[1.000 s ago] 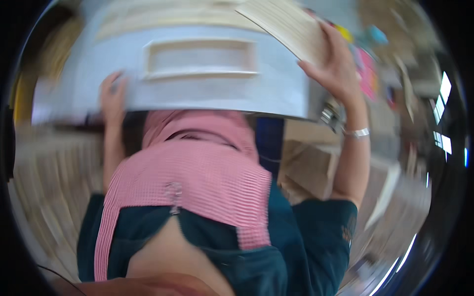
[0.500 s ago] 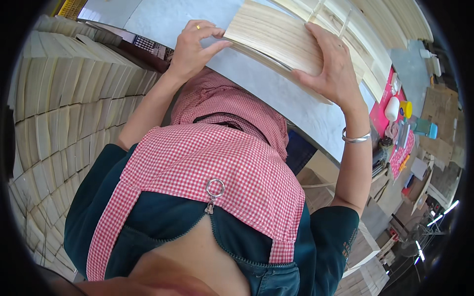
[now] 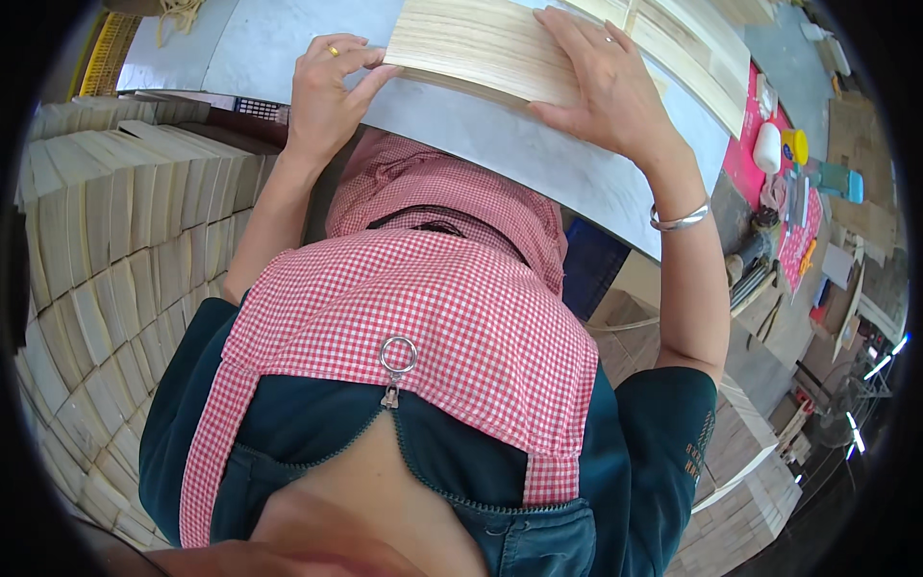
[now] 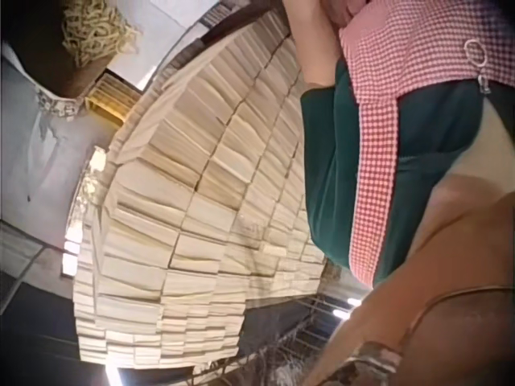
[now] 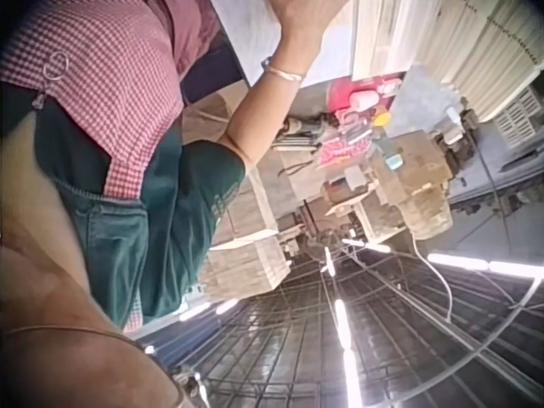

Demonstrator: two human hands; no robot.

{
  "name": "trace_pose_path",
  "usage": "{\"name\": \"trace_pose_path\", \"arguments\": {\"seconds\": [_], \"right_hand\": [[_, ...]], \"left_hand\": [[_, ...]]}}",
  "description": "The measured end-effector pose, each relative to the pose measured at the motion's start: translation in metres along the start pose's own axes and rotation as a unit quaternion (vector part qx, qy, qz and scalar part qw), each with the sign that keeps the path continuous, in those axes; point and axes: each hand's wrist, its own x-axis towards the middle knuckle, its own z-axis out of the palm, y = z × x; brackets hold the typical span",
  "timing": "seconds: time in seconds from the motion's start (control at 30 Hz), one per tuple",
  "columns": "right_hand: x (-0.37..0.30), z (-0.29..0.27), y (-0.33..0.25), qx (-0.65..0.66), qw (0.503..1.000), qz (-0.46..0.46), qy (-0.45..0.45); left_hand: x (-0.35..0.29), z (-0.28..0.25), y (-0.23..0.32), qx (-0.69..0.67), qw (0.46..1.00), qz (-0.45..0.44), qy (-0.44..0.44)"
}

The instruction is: Assembling wooden boxes and frames using glue and a pneumatic staple gun on a production line.

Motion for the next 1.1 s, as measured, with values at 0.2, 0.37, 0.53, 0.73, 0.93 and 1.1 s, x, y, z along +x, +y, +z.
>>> {"name": "trace_pose_path", "arguments": {"seconds": [0.2, 0.37, 0.53, 0.73, 0.93, 1.1], "right_hand": [[0.012, -0.019, -0.006, 0.01, 0.998, -0.037, -0.049], [0.021, -0.028, -0.009, 0.026, 0.99, 0.011, -0.136], [0.024, -0.023, -0.015, 0.029, 0.986, 0.033, -0.163], [-0.015, 0.002, 0.022, 0.091, 0.978, 0.16, -0.097], [-0.113, -0.032, 0.007, 0.086, 0.938, 0.278, 0.188], [-0.134, -0.013, -0.019, 0.119, 0.926, 0.326, 0.146]], "left_hand": [[0.001, -0.004, 0.003, -0.013, 0.999, -0.02, -0.023], [0.004, -0.003, 0.004, -0.019, 0.999, -0.024, -0.022], [0.006, -0.006, 0.008, -0.045, 0.998, -0.027, -0.022], [0.01, -0.006, 0.007, -0.014, 1.0, 0.009, -0.01], [0.012, -0.009, 0.002, 0.003, 0.999, 0.022, -0.038], [0.014, -0.013, 0.007, 0.019, 0.997, 0.026, -0.069]]}}
